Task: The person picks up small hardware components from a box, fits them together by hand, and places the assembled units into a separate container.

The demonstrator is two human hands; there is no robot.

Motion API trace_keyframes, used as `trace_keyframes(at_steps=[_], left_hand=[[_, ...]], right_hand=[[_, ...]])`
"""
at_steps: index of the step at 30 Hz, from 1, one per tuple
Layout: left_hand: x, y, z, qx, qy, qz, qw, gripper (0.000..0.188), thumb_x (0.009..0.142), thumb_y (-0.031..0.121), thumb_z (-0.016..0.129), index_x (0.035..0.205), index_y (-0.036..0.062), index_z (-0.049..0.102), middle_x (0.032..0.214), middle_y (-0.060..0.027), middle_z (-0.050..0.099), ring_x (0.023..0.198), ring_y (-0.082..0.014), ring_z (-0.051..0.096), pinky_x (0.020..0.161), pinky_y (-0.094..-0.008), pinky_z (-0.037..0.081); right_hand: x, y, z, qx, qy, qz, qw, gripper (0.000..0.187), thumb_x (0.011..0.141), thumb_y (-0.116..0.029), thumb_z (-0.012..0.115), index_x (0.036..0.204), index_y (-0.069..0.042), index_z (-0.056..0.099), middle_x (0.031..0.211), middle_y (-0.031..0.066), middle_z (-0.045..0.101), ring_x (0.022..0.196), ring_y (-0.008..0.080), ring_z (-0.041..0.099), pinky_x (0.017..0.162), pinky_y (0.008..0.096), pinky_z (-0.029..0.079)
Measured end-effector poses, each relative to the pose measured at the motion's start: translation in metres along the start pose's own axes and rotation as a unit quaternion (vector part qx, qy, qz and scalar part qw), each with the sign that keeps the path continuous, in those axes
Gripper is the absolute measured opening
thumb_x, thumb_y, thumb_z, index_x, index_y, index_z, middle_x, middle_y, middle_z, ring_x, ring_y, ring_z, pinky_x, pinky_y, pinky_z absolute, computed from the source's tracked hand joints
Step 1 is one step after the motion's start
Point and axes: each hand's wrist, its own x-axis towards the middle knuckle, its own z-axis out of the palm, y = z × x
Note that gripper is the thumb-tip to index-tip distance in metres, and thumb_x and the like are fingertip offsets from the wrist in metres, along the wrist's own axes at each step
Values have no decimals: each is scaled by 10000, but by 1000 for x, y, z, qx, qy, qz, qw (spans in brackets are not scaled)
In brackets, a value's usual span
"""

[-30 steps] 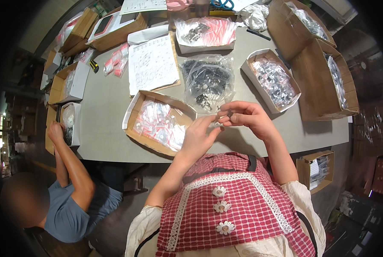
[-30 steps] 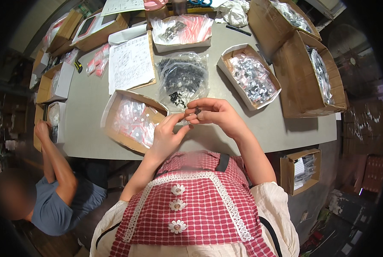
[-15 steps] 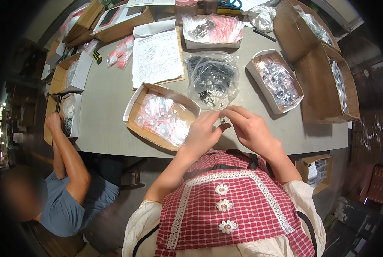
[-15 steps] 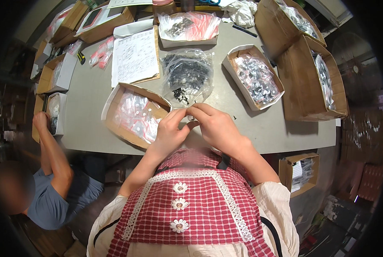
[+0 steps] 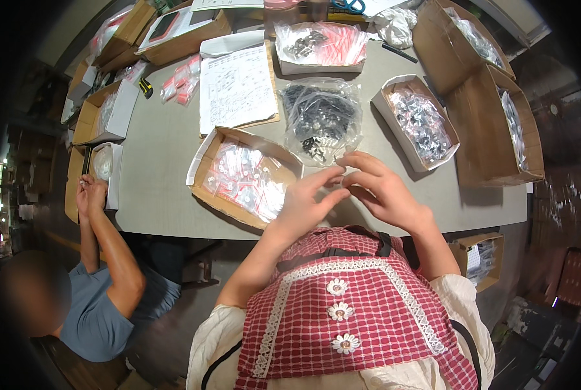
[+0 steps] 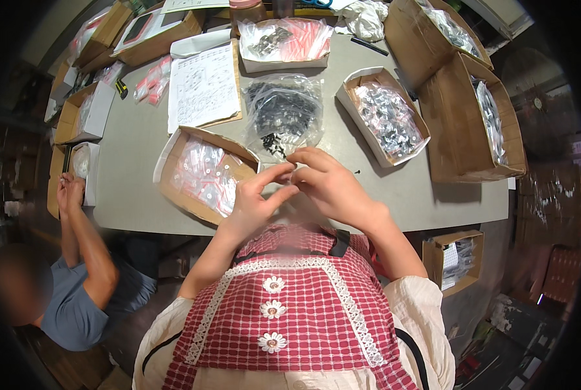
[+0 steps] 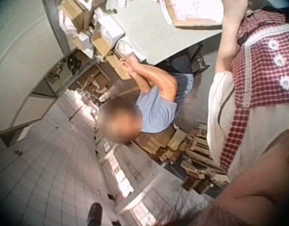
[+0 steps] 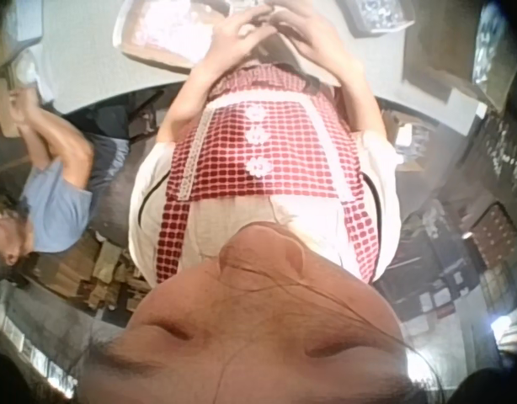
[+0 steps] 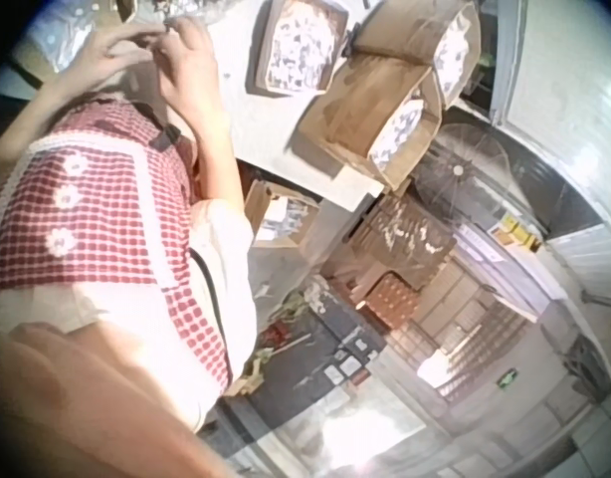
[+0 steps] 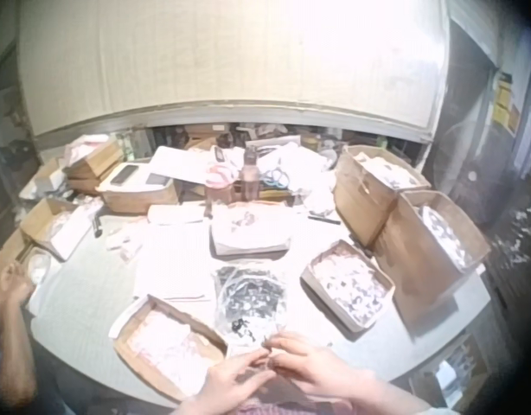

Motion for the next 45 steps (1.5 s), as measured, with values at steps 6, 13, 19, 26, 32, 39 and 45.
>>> trace_keyframes(at_steps=[6, 13, 19, 26, 32, 39, 45], left_hand=[[3, 2, -7, -242, -7, -175, 954, 230, 977, 199, 644, 1074, -3, 697, 921, -50, 706, 828, -105, 636, 739, -233, 488], [20, 23, -18, -243, -72, -195, 947, 149, 940, 185, 651, 921, 37, 652, 766, -1, 649, 650, -47, 564, 552, -208, 410], [20, 20, -10, -187, -48, -181, 964, 132, 928, 119, 641, 843, 19, 623, 684, 8, 620, 605, -36, 539, 524, -208, 392], [17, 23, -6, -173, -38, -180, 968, 153, 923, 95, 638, 806, -1, 621, 673, -9, 628, 615, -49, 574, 545, -216, 432], [17, 9, 7, -165, -2, -140, 976, 165, 947, 129, 654, 840, 6, 627, 683, -4, 632, 627, -56, 585, 556, -213, 444], [21, -17, -27, -124, 190, -151, 962, 125, 973, 139, 648, 1012, 23, 620, 792, -26, 660, 666, -77, 589, 620, -235, 482], [8, -70, -67, 389, 90, -108, 911, 442, 810, 279, 813, 1051, -40, 624, 904, -161, 675, 818, -278, 647, 750, -376, 524]], right_hand=[[-8, 13, -1, 344, 6, 246, 906, 133, 930, -53, 690, 1004, 25, 613, 844, 48, 661, 755, 96, 663, 648, 264, 541], [-2, 5, -7, 486, -54, 270, 829, 244, 920, -46, 704, 1124, 5, 578, 843, 40, 642, 740, 106, 647, 654, 257, 546], [-5, 13, 4, 504, -64, 288, 812, 204, 961, -147, 679, 1088, -8, 601, 876, 31, 651, 765, 102, 636, 700, 273, 549], [-8, 23, 15, 522, -98, 277, 800, 164, 961, -193, 641, 936, -33, 618, 817, 20, 654, 711, 96, 621, 664, 256, 510], [-13, 29, 14, 581, -85, 317, 745, 102, 911, -126, 611, 864, -35, 611, 706, -6, 569, 536, 103, 548, 552, 242, 486], [-32, 76, -9, 489, 333, 275, 758, 142, 973, -182, 636, 975, -41, 650, 858, 52, 651, 682, 115, 632, 679, 255, 543], [-60, 94, 14, -100, 144, 282, 943, 267, 854, -149, 685, 1065, 0, 618, 967, 165, 656, 787, 315, 670, 700, 413, 540]])
